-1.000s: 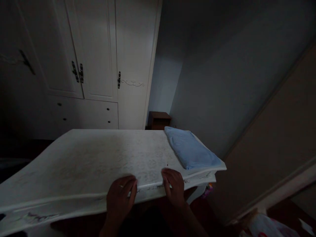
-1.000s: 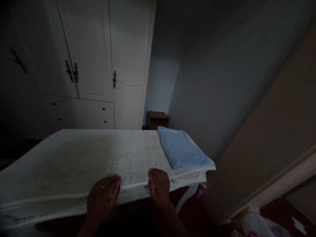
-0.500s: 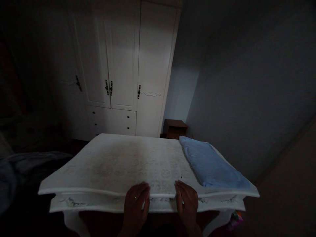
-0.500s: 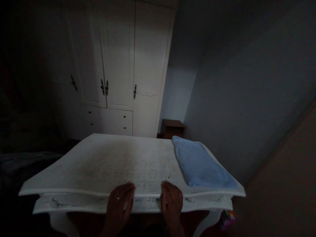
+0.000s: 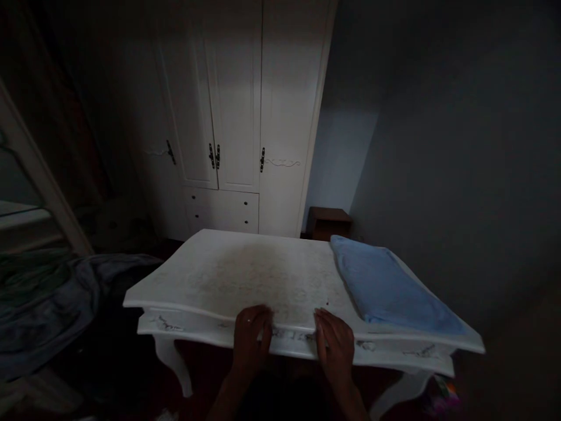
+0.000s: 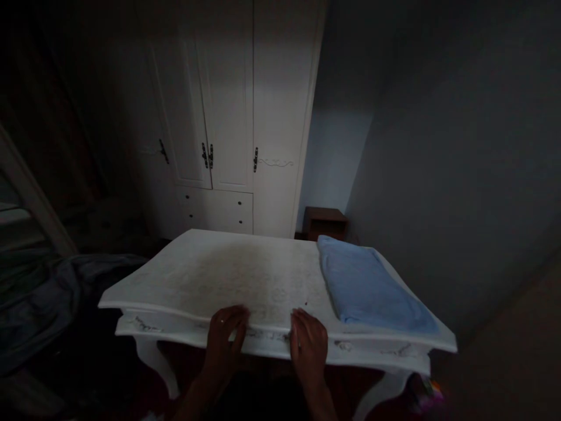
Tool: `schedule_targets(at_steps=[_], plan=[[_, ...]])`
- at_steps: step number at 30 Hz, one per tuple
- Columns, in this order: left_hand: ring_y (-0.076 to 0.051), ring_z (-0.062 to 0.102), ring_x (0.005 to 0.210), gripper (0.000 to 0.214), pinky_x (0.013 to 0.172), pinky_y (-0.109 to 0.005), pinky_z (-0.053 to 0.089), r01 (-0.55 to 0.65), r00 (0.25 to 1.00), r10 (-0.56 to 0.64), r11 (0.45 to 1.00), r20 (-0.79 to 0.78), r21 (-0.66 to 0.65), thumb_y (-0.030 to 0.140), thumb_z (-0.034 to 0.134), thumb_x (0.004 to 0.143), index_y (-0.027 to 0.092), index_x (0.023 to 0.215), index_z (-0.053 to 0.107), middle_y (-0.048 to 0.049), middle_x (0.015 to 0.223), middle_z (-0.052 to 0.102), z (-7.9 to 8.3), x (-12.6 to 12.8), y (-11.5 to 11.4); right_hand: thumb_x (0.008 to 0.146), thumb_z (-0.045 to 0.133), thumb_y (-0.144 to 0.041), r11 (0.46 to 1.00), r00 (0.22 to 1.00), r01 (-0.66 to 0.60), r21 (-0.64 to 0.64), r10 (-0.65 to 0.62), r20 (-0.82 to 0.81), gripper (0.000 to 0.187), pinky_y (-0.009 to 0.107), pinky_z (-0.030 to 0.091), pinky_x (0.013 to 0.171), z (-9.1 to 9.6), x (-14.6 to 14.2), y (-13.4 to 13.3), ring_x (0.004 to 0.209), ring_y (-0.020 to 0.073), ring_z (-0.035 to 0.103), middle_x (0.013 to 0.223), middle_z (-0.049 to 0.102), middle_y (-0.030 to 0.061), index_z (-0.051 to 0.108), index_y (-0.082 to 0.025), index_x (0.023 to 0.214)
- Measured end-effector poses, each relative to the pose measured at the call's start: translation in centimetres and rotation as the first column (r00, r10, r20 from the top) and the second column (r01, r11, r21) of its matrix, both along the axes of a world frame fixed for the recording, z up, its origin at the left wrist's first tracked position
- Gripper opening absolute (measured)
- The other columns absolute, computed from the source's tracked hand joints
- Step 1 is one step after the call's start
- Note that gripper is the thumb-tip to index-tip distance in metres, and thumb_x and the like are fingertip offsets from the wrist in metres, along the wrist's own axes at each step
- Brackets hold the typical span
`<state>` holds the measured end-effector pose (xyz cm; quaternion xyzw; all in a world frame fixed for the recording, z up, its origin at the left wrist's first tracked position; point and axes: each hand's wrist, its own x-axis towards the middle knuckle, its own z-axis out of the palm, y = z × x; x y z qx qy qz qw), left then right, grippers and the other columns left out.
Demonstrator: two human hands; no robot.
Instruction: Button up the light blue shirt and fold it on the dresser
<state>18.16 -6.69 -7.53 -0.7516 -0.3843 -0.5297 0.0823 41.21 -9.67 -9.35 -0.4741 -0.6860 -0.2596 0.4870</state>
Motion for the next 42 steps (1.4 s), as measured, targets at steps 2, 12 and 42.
schedule_targets(at_steps=[2, 12, 42], plan=[[-0.021, 0.062, 0.096, 0.019, 0.085, -0.039, 0.049, -0.016, 1.0, 0.016, 1.0, -0.012, -0.015, 0.017, 0.053, 0.091, 0.021, 0.105, 0.065, -0.0065, 0.101, 0.069, 0.1, 0.1, 0.1, 0.094, 0.049, -0.011, 1.0, 1.0, -0.008, 0.007, 0.008, -0.007, 0.026, 0.039, 0.047, 0.086, 0.1, 0.0, 0.0, 0.101, 0.021, 0.066, 0.108, 0.072, 0.0084, 0.065, -0.018, 0.113], [-0.021, 0.061, 0.101, 0.023, 0.087, -0.04, 0.049, 0.011, 0.999, -0.014, 0.998, -0.045, -0.067, 0.02, 0.052, 0.093, 0.025, 0.111, 0.065, -0.0061, 0.107, 0.067, 0.1, -0.2, -0.1, 0.092, 0.051, -0.011, 0.999, 0.998, -0.03, 0.026, 0.031, -0.048, 0.026, 0.04, 0.047, 0.088, -0.4, 0.0, 0.3, 0.102, 0.0214, 0.065, 0.106, 0.073, 0.0084, 0.066, -0.018, 0.112], [-0.022, 0.063, 0.098, 0.019, 0.087, -0.041, 0.048, -0.032, 0.998, 0.03, 0.999, -0.047, -0.04, 0.021, 0.054, 0.092, 0.024, 0.105, 0.068, -0.0055, 0.105, 0.07, 0.1, 0.4, 0.2, 0.092, 0.049, -0.011, 0.982, 0.992, -0.105, -0.157, 0.091, -0.093, 0.031, 0.044, 0.047, 0.096, 1.0, 0.2, -1.2, 0.111, 0.0226, 0.061, 0.115, 0.069, 0.0092, 0.063, -0.019, 0.118]])
